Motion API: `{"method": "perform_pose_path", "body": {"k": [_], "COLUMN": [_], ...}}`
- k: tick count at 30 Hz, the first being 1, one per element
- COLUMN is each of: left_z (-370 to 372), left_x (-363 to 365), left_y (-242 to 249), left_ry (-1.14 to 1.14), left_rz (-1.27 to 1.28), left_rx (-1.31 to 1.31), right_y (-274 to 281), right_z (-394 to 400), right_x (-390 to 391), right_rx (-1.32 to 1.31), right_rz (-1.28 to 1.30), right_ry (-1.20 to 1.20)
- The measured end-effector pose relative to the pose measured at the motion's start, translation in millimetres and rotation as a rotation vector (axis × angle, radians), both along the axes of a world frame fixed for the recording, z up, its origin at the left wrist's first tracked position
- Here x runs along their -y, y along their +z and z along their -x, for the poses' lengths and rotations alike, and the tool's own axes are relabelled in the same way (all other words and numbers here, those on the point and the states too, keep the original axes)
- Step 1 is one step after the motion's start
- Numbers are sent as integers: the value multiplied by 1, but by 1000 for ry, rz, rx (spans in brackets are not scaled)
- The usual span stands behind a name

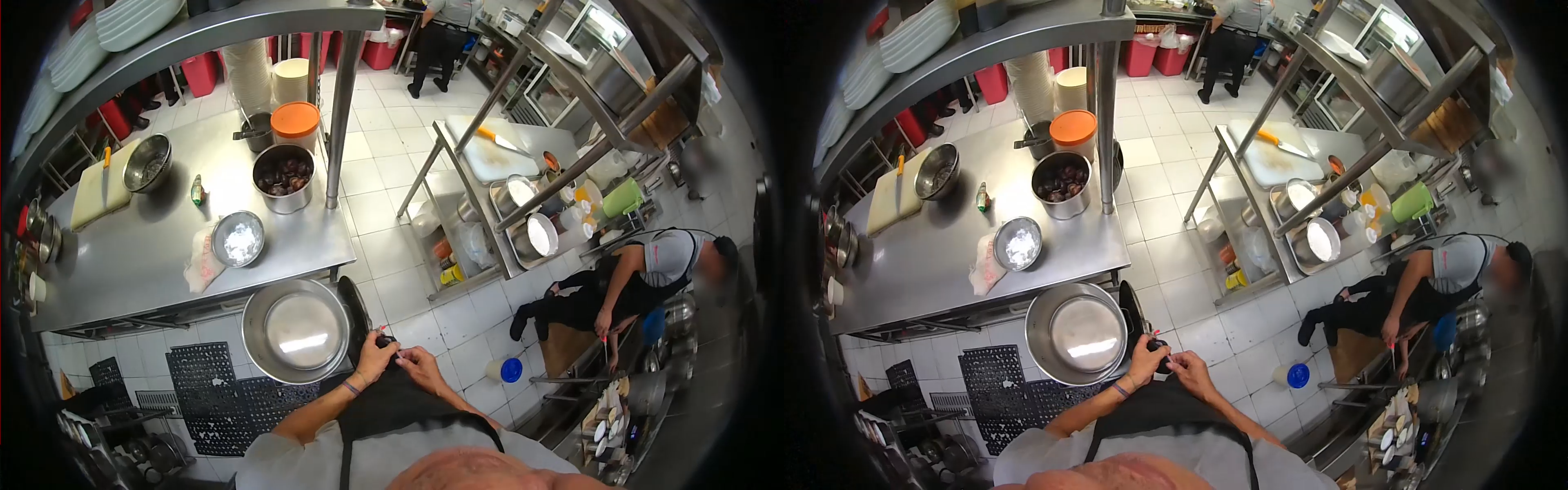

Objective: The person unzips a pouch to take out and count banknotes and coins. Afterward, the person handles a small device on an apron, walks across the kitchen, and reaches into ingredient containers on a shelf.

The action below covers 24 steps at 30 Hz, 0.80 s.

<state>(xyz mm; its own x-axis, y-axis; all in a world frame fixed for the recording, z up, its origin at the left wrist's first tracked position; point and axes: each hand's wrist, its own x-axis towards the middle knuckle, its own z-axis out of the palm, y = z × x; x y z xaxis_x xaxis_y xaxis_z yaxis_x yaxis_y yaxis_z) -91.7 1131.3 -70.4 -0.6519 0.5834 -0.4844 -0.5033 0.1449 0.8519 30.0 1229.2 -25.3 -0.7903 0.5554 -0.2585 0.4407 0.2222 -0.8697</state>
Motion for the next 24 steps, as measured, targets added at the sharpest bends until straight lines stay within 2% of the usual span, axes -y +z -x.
{"method": "perform_pose_path", "body": {"k": [3,6,7,8,10,12,13,14,15,18,21,24], "left_z": [-2,-2,-5,-7,-8,-11,-16,-20,-25,-34,-37,-34], "left_x": [-6,-14,-21,-29,-45,-66,-76,-88,-99,-137,-170,-202], "left_y": [-19,-19,-18,-21,-1,-4,-6,-8,-11,-11,-9,-5], "left_ry": [29,41,82,159,158,103,62,54,49,-9,-77,-36], "left_rz": [100,113,94,92,149,273,292,312,329,352,322,262], "left_rx": [-318,-349,-217,-270,-231,-516,-453,-499,-541,-528,-560,-548], "right_y": [-10,-27,-38,-37,-28,-43,-49,-41,-34,-22,-30,-18], "right_z": [7,11,12,16,20,26,23,25,28,27,24,23], "right_x": [-20,-47,-56,-67,-84,-116,-132,-146,-162,-200,-228,-252], "right_rx": [91,209,154,128,78,113,186,259,362,413,478,512], "right_rz": [63,276,351,251,65,135,143,150,264,269,363,239], "right_ry": [69,84,99,167,297,388,445,502,500,529,438,404]}}
